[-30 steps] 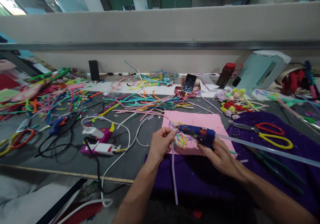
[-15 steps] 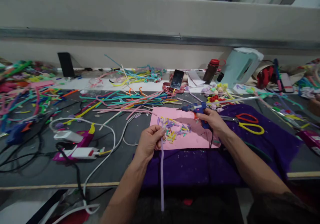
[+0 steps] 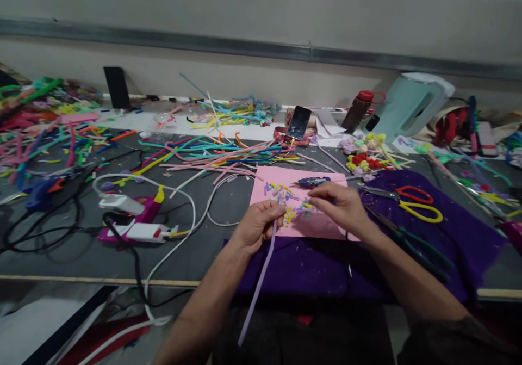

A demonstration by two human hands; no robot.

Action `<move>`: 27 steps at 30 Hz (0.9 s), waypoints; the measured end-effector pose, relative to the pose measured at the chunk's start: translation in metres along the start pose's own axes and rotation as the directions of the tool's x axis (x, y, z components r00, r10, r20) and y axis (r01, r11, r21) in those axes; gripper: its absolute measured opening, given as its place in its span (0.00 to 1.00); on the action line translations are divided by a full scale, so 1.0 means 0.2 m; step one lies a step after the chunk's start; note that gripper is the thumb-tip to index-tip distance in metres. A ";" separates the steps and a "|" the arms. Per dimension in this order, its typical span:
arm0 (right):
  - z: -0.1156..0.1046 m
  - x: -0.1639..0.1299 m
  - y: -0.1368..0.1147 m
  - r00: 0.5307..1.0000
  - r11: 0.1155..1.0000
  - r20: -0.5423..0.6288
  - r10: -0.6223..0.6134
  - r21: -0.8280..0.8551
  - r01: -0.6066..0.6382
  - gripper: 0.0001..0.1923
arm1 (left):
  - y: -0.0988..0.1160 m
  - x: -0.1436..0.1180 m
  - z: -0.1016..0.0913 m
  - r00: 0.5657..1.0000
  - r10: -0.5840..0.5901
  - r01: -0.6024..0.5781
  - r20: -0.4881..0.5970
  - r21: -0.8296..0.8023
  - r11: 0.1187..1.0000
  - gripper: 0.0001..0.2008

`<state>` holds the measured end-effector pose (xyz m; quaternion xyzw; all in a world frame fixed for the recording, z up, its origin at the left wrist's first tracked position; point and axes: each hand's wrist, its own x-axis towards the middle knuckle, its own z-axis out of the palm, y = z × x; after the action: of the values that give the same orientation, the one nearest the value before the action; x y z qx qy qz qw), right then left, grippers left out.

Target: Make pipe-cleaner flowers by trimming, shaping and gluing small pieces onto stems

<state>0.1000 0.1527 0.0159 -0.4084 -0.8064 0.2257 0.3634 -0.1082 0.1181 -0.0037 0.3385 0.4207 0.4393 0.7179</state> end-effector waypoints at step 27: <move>-0.02 0.09 0.10 0.956 0.861 0.277 0.094 0.460 -0.217 0.07 | -0.06 -0.01 0.07 0.992 0.121 -0.120 0.032 0.519 0.846 0.13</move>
<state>0.1056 0.1780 0.0123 -0.3372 -0.7265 0.4981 0.3322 -0.0914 0.1107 -0.0082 0.5450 0.5024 0.3540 0.5703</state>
